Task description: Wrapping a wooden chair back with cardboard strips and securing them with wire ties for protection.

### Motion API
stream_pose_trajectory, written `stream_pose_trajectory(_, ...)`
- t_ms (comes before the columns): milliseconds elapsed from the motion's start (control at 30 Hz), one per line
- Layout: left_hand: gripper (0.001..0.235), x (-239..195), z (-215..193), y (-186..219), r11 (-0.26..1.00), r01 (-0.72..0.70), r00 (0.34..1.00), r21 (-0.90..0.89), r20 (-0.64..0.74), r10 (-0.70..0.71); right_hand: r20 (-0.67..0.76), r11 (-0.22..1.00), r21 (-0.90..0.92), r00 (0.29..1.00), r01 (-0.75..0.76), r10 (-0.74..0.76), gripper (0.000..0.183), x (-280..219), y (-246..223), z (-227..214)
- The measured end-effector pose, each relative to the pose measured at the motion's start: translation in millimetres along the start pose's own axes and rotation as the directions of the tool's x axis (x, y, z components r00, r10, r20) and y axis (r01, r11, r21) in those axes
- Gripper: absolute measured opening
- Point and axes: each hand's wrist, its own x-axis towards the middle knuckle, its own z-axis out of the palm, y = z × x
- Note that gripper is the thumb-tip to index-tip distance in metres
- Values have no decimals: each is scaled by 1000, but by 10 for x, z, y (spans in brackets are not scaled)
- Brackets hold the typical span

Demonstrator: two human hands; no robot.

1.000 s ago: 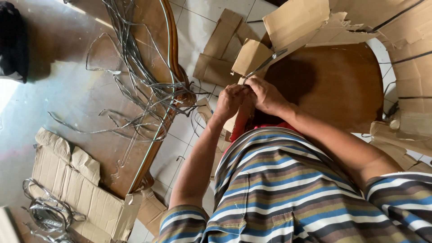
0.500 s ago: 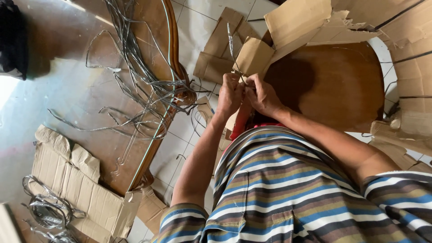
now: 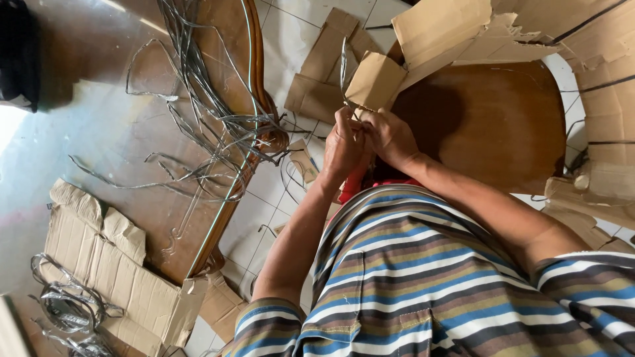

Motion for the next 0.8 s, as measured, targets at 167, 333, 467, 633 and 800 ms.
stream_pose_trajectory(167,46,25,164,-318,954,-195,975,227,-62,214,109,1000,19,994,-23,21,12,-3,-44,-69)
stream_pose_trajectory(333,22,73,220,-623,885,-356,917,299,-72,393,257,914,268,937,-304,237,9,23,69,84)
stream_pose_trajectory(467,9,-52,107,-484,821,-432,848,374,-142,511,380,728,420,834,-541,401,16,9,29,84)
stream_pose_trajectory(633,6,-87,119,-349,680,-540,725,496,-137,675,419,665,470,809,-581,411,18,108,-108,8)
stream_pose_trajectory(800,13,-78,148,-378,600,-495,683,628,-145,716,435,616,501,792,-608,428,21,80,-34,-2)
